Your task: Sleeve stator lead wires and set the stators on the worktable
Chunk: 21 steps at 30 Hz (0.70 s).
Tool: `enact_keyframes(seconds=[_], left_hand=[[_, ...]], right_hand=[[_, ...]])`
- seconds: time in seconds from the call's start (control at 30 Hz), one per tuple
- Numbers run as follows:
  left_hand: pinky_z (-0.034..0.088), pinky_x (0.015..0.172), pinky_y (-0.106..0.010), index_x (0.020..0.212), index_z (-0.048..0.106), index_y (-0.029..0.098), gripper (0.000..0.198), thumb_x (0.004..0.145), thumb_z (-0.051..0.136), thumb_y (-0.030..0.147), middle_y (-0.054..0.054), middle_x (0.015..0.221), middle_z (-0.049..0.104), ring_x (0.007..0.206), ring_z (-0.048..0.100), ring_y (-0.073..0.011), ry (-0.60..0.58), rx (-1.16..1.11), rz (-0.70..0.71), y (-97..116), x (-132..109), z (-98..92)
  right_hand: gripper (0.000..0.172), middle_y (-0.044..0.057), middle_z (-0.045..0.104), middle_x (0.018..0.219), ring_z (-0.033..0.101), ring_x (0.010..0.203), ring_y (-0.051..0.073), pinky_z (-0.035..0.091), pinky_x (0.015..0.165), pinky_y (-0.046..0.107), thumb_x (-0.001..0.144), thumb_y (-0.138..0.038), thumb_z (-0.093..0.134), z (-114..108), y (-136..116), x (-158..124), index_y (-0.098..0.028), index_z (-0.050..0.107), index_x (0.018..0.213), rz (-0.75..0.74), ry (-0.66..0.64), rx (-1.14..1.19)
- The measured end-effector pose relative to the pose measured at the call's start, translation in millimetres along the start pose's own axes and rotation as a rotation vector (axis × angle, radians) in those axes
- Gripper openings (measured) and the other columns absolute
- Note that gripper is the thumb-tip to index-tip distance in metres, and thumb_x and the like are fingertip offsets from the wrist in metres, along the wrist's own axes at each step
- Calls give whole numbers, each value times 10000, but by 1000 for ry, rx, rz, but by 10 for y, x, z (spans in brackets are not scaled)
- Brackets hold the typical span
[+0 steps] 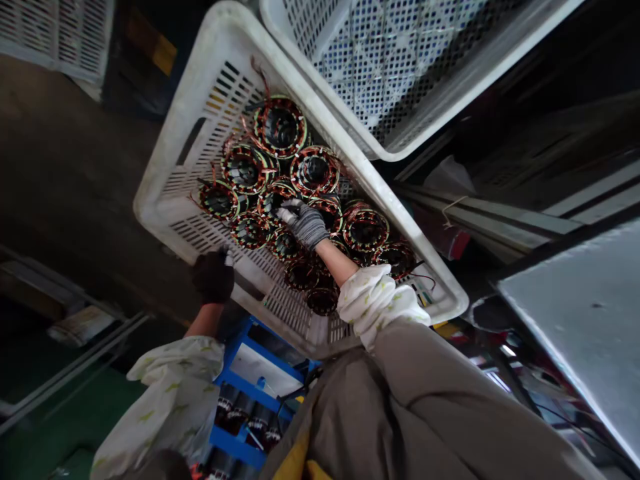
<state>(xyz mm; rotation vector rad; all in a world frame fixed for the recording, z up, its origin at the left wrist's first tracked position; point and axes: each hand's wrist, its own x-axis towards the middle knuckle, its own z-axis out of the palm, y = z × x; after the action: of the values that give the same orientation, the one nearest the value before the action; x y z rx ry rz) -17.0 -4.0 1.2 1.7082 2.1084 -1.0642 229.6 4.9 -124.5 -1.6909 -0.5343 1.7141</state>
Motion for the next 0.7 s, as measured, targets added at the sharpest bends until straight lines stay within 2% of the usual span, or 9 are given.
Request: enact_keyframes(seconds=[0.13,0.33,0.4,0.5,0.53,0.6,0.7], left_hand=[[507,1068,-523,1083,808,168,339,1108,537,369,-204,1165,790,1245,706,-398,-19,-9,15,31,-18,-25],[503,1068,-525,1120,801,160,301,1099,570,350,-194,1146,776,1178,723,-392,-30,20,14,59,-40,-48],[506,1053,-526,1116,803,162,305,1103,563,349,-193,1129,766,1178,719,-397,-22,2,21,59,-42,-29],[509,1039,-516,1083,798,171,311,1109,551,356,-183,1094,764,1193,714,-395,1,-45,28,52,-41,23],[510,1040,-514,1076,799,174,302,1105,557,353,-179,1085,767,1203,715,-393,8,-56,31,48,-42,43],[511,1046,-517,1084,804,180,266,1084,585,332,-169,1075,778,1222,716,-390,6,-64,59,41,-44,81],[504,1063,-533,1106,807,183,219,1047,622,283,-168,1077,792,1239,716,-393,-12,-52,96,38,-53,120]], right_hand=[[255,28,838,1019,774,956,213,637,1032,393,917,-391,814,-59,18,-11,-214,800,1100,-25,-1,-56],[241,28,833,993,775,936,215,649,1030,402,909,-392,809,-93,34,9,-216,781,1070,-29,24,-95],[300,35,832,1005,778,910,217,668,967,394,902,-443,833,-123,-22,-10,-218,767,1089,-22,-3,-43],[438,49,800,912,729,729,207,665,731,366,965,-644,777,-126,-151,-103,-223,718,1074,-9,-35,75],[494,48,781,871,702,678,200,647,668,355,978,-711,747,-96,-186,-144,-226,700,1058,-3,-47,100],[564,37,756,835,683,650,188,637,634,339,966,-784,743,25,-214,-219,-231,688,1059,12,-98,114],[539,13,774,863,734,742,187,681,764,344,932,-727,829,307,-129,-262,-235,728,1127,34,-198,45]])
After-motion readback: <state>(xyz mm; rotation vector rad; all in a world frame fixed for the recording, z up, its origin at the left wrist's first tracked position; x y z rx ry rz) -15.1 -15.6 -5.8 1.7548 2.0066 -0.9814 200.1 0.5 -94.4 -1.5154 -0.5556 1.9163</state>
